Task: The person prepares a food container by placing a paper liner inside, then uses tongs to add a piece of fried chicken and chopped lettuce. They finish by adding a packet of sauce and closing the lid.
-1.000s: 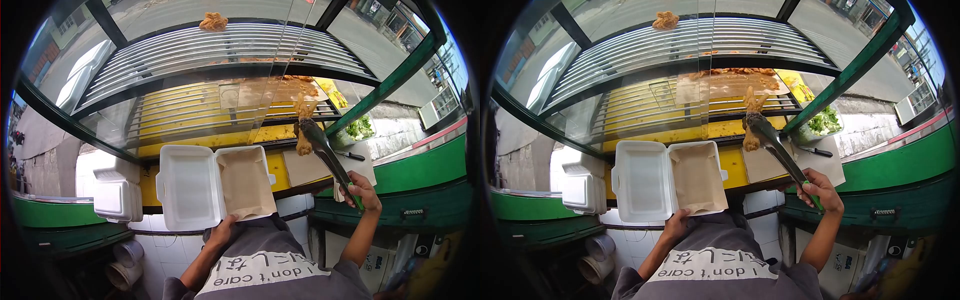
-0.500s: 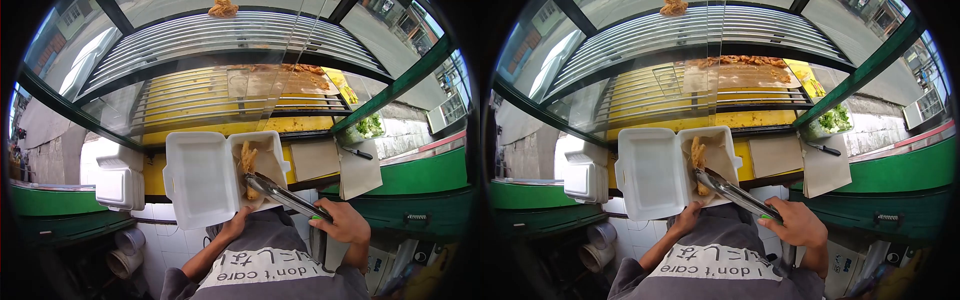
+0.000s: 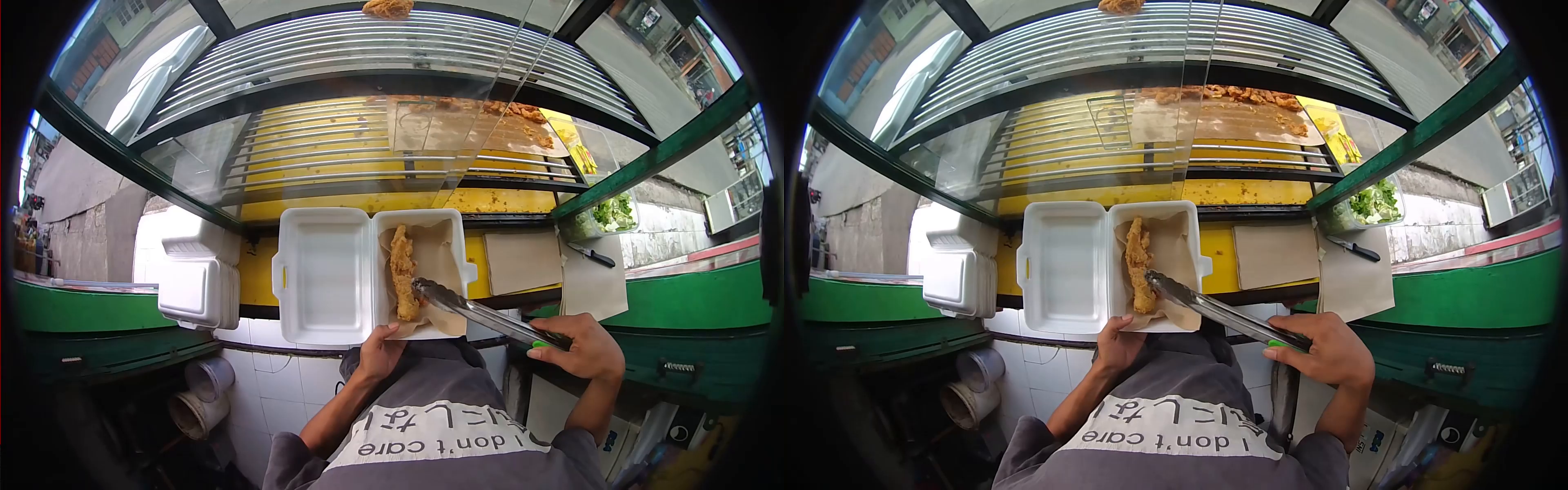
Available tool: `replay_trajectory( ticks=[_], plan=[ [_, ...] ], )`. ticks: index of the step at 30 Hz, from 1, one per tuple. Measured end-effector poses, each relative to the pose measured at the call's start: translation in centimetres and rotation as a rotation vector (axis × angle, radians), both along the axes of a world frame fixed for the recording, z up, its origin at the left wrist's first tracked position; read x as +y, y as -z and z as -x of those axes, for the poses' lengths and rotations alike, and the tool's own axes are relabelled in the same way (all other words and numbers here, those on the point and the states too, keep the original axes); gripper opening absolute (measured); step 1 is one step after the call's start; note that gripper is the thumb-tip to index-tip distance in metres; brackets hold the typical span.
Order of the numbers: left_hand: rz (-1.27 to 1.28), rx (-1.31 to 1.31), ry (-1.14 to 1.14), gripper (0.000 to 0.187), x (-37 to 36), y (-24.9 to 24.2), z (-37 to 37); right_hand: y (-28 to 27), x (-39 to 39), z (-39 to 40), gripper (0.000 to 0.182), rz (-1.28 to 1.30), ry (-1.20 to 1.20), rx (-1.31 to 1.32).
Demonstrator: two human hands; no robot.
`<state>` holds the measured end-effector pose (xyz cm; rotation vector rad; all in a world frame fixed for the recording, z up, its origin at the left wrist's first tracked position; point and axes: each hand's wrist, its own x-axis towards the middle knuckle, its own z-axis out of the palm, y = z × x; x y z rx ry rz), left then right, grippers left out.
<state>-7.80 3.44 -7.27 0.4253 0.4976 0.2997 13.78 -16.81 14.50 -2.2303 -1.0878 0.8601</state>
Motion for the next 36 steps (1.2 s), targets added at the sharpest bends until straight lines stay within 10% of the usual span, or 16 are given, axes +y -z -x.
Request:
replay_trajectory(
  ticks=[7, 18, 20, 36],
  plan=[
    [0.031, 0.088, -0.057, 0.046, 0.0, -0.5, -0.7, 0.4, 0.8, -1.6, 0.041, -0.166, 0.072, -0.092],
    [-0.026, 0.076, -0.148, 0.046, -1.8, -1.3, -1.3, -3.0, 17.1, -5.0, 0.063, -0.88, -0.678, -0.88],
    [-0.024, 0.067, -0.148, 0.045, -2.3, -0.8, -0.9, -3.6, 20.8, -4.0, 0.042, -0.988, -0.759, -1.08],
    [-0.142, 0.186, 0.083, 0.054, -3.3, -0.9, -0.5, -3.9, 22.9, -4.0, 0.046, -0.809, -0.851, -1.216]
  ],
)
